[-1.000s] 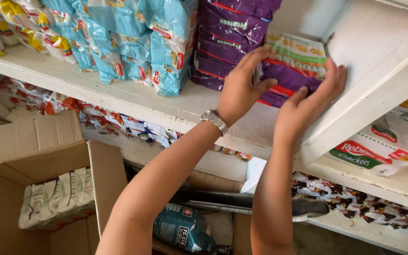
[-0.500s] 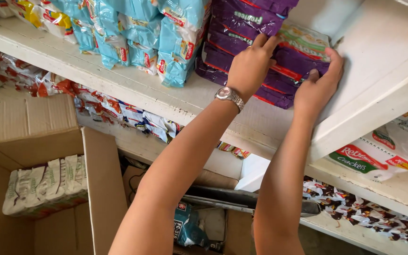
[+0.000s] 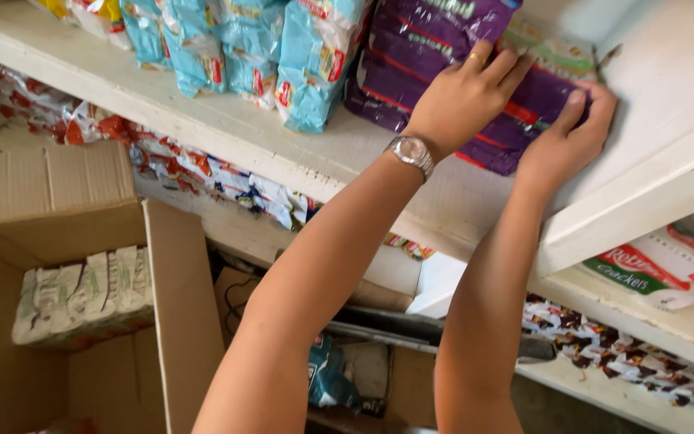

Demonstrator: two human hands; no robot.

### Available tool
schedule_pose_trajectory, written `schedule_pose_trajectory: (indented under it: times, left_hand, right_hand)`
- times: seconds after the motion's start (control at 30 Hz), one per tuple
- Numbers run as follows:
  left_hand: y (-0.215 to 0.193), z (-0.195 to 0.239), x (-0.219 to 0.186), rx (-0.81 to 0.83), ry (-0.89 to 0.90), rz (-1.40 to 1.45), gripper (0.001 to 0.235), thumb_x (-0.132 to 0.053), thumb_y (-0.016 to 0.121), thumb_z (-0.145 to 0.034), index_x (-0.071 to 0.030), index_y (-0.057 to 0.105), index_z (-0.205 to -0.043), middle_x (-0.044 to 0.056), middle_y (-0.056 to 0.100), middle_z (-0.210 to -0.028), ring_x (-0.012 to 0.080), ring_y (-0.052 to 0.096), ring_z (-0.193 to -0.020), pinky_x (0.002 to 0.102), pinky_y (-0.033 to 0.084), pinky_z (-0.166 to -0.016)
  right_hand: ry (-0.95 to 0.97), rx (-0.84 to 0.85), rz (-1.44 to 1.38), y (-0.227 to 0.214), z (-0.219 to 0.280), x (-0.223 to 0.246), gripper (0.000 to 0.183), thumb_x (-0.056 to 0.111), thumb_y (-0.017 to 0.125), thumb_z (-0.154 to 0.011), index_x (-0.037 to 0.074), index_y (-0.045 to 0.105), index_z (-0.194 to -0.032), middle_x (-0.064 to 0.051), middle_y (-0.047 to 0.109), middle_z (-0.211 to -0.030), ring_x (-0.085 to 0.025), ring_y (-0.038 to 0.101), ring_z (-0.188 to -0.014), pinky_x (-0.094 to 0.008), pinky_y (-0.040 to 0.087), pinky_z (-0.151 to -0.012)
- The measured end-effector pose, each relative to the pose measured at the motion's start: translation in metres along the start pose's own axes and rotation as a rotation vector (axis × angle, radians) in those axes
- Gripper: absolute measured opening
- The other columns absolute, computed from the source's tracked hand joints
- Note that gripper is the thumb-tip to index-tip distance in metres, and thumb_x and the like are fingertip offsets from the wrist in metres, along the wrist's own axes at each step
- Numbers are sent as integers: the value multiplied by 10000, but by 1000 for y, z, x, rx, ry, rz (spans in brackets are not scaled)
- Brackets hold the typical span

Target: Stocking grocery store shelves with snacks and biscuits from boxes.

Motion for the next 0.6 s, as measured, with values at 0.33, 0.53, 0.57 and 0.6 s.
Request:
schedule_pose_trajectory:
  times: [0.33, 0.53, 0.57, 0.6]
  left_hand:
    - [-191, 114, 46, 154, -405, 590, 415, -157, 735, -961, -144, 625, -1361, 43, 676, -1238, 252, 726, -1042, 359, 626, -865]
    - [-300, 289, 155, 391, -1057, 609, 268, -75, 692, -940, -55, 711, -1206, 98, 783, -1017, 141, 760, -863, 273, 602, -743]
    - [-320, 326, 176, 444, -1150, 520, 305, -78, 690, -914, -41, 704, -1217, 106, 777, -982, 137, 742, -825, 284, 587, -733]
    - [-332, 356, 191, 438, -1187, 499, 305, -78, 690, -914, -41, 704, -1217, 106, 777, -982, 137, 742, -825, 284, 587, -733]
  right_hand:
    - [-37, 162, 165, 5, 16, 23, 649, 119, 882, -989, 122, 494, -1509, -276, 235, -1624, -455, 334, -1531, -493, 369, -1272]
    - [-60, 230, 212, 0, 23, -1, 781, 52, 893, -885, 126, 473, -1540, -242, 269, -1619, -429, 384, -1523, -466, 377, -1282]
    - [-142, 233, 231, 0, 29, -1, 838, 70, 890, -860, 83, 438, -1565, -254, 287, -1612, -442, 373, -1510, -489, 341, -1294]
    - [-146, 264, 205, 1, 48, -3, 838, 70, 890, -860, 83, 438, -1565, -254, 287, -1612, -442, 373, -1510, -489, 341, -1294]
Point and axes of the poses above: each hand's wrist, its own z-axis away from the middle knuckle, its own y-axis out of the palm, x = y × z, the point moved 6 cm from there along -z, towards the middle knuckle
